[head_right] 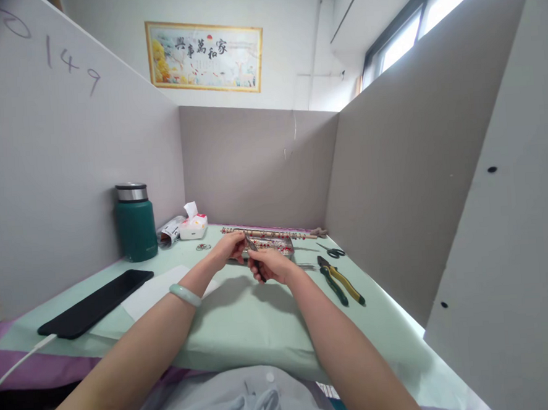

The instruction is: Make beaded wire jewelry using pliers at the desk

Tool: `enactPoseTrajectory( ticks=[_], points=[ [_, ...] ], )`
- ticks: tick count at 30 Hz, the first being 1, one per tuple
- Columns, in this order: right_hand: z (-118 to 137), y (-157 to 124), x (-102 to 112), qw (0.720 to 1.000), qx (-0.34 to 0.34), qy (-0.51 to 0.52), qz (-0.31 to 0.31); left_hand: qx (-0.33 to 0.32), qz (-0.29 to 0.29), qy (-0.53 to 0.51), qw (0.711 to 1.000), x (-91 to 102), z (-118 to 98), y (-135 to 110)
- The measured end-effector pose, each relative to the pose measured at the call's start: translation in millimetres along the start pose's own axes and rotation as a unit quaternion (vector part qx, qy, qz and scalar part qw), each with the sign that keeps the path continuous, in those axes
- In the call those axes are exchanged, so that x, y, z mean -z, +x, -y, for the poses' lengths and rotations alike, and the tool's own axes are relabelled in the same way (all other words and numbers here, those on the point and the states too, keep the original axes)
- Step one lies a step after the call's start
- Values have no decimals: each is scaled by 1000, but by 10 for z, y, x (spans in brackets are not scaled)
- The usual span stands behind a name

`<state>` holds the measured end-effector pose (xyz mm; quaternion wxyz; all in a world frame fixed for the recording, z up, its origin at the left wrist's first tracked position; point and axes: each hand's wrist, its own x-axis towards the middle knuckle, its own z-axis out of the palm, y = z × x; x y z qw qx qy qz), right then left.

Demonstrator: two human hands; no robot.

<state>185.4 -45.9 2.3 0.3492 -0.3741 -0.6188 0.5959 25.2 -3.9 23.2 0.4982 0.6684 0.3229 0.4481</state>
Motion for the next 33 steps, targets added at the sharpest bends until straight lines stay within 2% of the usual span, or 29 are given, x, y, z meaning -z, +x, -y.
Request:
enactPoseTrajectory(
  ticks=[2, 5, 12, 22, 33],
  points=[
    [17, -24, 10, 998, -19, 34, 56, 19, 8, -29, 999, 10, -22, -6],
    [24, -31, 16, 993, -24, 66, 92, 35, 30, -72, 996, 12, -53, -25],
    [21, -23, 25, 989, -23, 103, 101, 36, 64, -106, 992, 12, -68, -51],
    [48, -56, 1, 987, -19, 105, 125, 46, 106, -162, 980, 41, -89, -60],
    [56, -65, -8, 985, -12, 111, 133, 52, 120, -174, 976, 36, -105, -72]
  ],
)
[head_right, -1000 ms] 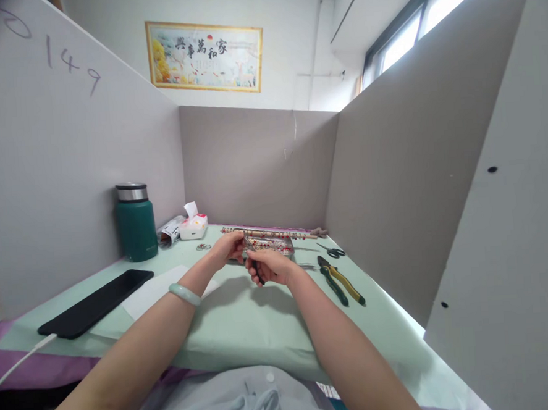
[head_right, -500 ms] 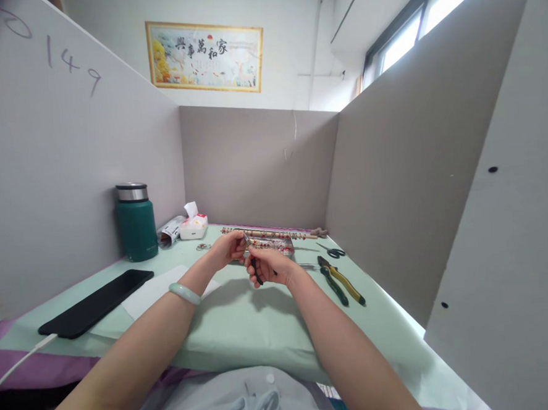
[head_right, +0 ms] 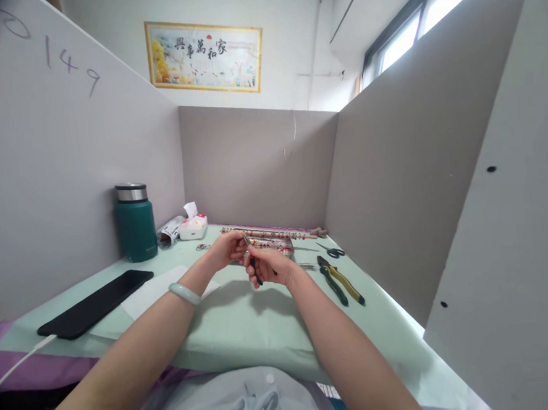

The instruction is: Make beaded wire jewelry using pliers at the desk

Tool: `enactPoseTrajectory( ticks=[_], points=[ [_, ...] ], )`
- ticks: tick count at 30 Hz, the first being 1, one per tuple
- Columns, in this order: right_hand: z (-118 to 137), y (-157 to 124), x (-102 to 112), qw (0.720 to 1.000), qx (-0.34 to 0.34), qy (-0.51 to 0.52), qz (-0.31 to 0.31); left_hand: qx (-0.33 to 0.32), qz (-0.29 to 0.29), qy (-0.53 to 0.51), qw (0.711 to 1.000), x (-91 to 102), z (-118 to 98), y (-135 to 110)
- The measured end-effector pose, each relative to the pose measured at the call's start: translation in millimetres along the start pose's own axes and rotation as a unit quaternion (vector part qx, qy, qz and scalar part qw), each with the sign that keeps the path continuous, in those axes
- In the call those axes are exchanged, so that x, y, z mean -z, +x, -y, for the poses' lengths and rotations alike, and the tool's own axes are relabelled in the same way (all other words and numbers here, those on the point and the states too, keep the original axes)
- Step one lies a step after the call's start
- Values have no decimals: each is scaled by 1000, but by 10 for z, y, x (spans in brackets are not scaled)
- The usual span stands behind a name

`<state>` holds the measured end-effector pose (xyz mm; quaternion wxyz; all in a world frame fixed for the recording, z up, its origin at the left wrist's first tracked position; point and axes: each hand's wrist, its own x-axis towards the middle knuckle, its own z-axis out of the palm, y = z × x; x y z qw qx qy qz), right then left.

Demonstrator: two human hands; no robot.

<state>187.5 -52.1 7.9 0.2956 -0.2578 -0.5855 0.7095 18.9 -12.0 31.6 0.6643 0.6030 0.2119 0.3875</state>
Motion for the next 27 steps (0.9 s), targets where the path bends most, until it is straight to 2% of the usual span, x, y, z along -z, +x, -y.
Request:
enactPoseTrajectory(
  ticks=[12, 18, 23, 27],
  points=[
    [65, -64, -78, 999, -34, -14, 2, -30, 34, 22, 999, 52, 12, -1],
    [88, -88, -85, 999, -43, -4, 14, -43, 27, 45, 998, 74, 29, 4],
    [45, -46, -74, 998, -13, -49, -22, -33, 11, 48, 998, 68, 29, 9],
    [-12, 11, -56, 988, 39, -125, -85, -10, 12, 32, 999, 63, 21, 17]
  ],
)
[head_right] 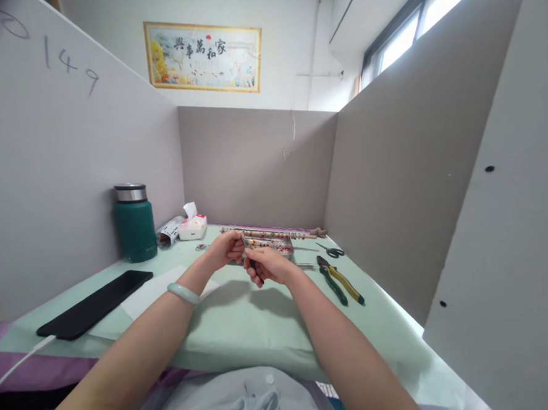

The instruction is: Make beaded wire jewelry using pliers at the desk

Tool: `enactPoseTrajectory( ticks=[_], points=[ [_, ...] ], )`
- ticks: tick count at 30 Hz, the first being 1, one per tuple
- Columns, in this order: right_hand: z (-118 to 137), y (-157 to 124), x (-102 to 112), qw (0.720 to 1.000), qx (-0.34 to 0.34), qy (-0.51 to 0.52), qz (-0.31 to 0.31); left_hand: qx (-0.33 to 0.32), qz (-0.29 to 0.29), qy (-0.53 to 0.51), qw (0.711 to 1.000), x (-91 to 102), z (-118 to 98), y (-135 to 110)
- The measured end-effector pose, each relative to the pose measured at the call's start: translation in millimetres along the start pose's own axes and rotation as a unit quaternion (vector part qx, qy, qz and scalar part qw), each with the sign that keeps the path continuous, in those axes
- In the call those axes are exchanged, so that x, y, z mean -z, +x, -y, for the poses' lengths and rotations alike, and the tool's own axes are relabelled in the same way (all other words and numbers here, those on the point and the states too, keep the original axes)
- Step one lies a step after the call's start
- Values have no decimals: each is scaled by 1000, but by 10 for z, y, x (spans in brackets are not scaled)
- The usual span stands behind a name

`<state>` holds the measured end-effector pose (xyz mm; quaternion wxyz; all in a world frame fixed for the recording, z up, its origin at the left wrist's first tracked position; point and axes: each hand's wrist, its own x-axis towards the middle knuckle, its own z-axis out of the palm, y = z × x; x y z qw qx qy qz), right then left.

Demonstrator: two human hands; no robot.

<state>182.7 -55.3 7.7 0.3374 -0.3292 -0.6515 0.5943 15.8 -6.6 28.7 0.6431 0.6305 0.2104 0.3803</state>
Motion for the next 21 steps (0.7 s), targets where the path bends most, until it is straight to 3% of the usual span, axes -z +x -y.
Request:
enactPoseTrajectory(
  ticks=[5, 8, 11, 16, 21],
  points=[
    [-58, 45, -40, 984, 82, -138, -80, 23, 5, -43, 999, -21, -25, -10],
    [-79, 49, -88, 974, 106, -187, -77, 14, -26, -63, 998, -44, -43, -19],
    [-73, 38, -115, 983, 87, -156, -48, 9, -39, -64, 997, -59, -54, -24],
    [-32, 21, -62, 998, 55, -34, -18, 13, 2, -41, 999, -49, -62, -35],
    [-40, 33, -5, 999, 37, -1, -10, 3, -11, -8, 1000, -41, -42, -28]
  ],
)
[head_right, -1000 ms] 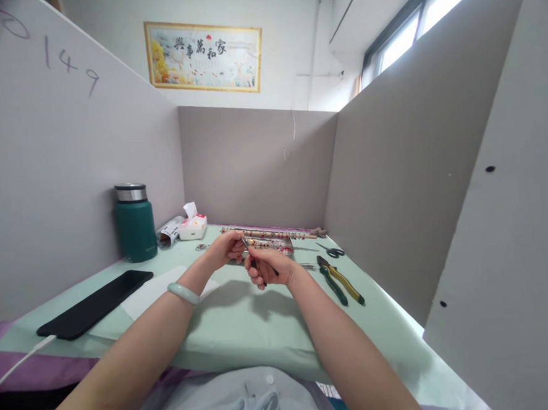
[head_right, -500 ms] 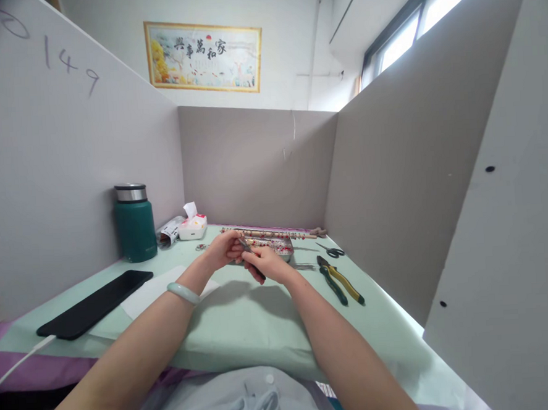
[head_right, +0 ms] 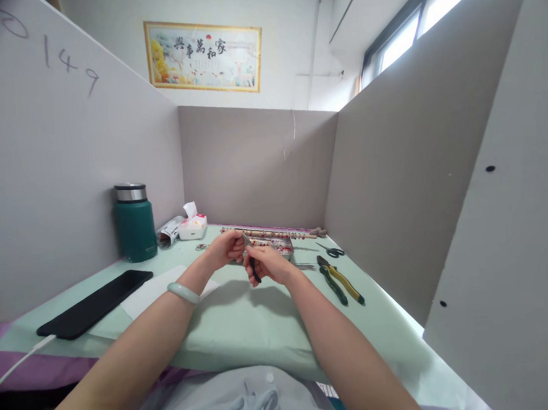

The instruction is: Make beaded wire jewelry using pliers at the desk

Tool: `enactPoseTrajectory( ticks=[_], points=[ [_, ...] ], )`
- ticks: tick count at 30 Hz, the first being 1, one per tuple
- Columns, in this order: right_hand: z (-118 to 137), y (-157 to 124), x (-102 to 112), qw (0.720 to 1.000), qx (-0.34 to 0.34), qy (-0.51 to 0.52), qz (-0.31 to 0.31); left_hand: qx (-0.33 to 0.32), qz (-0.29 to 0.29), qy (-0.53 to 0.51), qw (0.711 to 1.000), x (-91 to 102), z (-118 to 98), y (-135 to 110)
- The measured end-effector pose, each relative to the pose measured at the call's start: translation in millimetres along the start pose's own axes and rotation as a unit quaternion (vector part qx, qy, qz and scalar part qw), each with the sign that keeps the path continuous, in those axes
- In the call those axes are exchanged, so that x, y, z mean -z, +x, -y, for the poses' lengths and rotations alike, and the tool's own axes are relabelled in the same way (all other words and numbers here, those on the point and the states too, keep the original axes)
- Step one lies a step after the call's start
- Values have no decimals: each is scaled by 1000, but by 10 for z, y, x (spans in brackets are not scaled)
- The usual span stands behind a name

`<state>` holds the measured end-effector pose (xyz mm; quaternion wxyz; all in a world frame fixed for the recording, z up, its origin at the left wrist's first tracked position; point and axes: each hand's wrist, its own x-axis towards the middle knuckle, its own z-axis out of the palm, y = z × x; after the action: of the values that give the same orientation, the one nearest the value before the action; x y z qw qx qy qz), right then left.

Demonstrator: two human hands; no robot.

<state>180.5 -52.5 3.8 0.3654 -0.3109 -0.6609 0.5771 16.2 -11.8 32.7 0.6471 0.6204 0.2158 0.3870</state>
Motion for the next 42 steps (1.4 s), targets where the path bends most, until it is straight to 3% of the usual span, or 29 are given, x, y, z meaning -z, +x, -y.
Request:
enactPoseTrajectory(
  ticks=[6, 15, 25, 42],
  points=[
    [5, -7, -2, 1000, 8, 2, -4, -50, -59, 47, 996, -28, 25, 13],
    [12, 13, 26, 999, 12, 22, -41, -120, -86, 115, 982, -50, 20, -24],
    [19, 17, 17, 998, 1, 14, -60, -134, -123, 132, 974, -58, 23, -20],
    [5, 32, 2, 996, 18, -11, -90, -142, -125, 142, 972, -47, 29, -10]
  ],
)
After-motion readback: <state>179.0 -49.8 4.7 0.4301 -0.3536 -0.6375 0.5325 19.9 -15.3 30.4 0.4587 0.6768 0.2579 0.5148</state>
